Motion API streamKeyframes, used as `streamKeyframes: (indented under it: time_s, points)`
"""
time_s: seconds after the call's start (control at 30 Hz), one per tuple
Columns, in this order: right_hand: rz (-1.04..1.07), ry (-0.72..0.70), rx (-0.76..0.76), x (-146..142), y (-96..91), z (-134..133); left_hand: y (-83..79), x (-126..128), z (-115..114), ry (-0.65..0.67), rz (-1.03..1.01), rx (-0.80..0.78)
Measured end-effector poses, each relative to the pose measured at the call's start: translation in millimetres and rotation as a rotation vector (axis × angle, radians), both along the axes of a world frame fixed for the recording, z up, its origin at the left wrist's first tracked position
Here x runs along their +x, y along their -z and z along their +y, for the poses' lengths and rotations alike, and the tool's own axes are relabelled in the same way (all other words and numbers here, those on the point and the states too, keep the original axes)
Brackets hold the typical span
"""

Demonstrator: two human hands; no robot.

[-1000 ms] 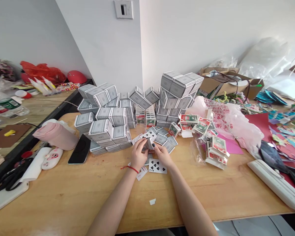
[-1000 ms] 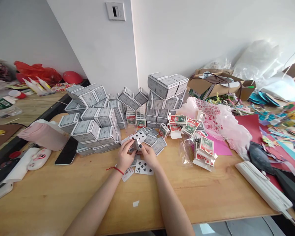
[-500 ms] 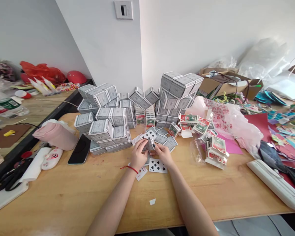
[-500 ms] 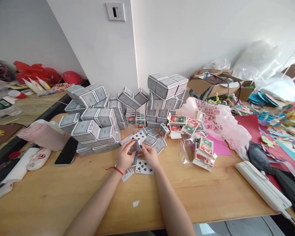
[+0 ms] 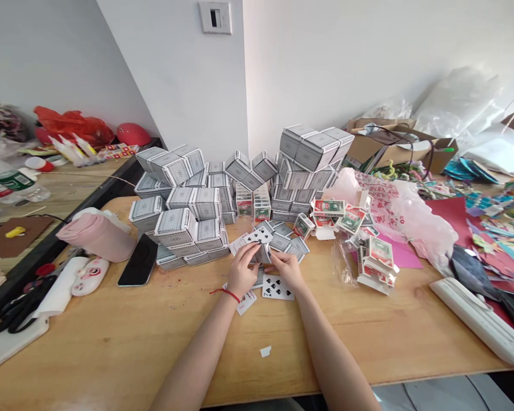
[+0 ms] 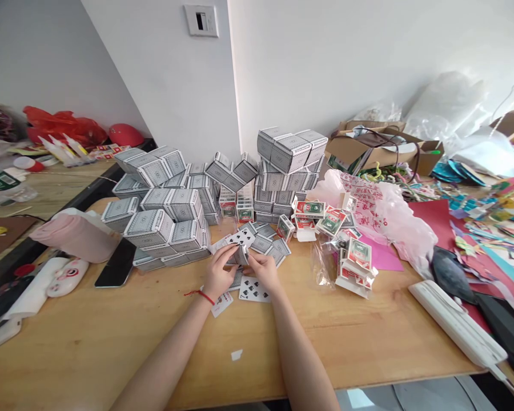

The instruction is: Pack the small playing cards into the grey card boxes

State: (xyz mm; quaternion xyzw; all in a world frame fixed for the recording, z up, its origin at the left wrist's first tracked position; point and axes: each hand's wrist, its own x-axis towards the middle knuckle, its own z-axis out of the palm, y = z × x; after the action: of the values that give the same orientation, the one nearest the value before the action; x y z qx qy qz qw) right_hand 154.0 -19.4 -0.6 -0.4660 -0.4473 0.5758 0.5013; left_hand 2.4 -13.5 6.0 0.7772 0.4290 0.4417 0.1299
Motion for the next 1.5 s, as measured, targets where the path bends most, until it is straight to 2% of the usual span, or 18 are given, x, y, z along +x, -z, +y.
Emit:
streamKeyframes:
  time_s: [0.27,0.6,0.9,1.0,1.13,1.3,1.5]
  points:
    - [-0.092,0.175,0.098,3,-2.9,0,-2.7,1,0,0.068,0.019,-0.017]
    - [-0.076,0.212,0.105,0,-2.7,-2,-1.4,1,-1,0.075,-0.001,-0.045]
    - [-0.224,0.331,0.167,0,-4.1,-3,0.4,2,-1,0.102,0.026,-0.004]
    - [-0.215,0.284,0.186,0,-5.6,-5,0.9,3,-1,0.067,0.039,0.010]
    - [-0.053,0.113,0.184,-4,-2.6,-6,0.8,3,0,-0.020,0.049,0.013]
    - [-0.030,0.085,0.192,-11,6.0,-5,-0.4,3,0,-0.074,0.060,0.007]
    - [-0.080,0.065,0.215,-10,4.1,-4,1.5,2,1,-0.041,0.075,-0.031]
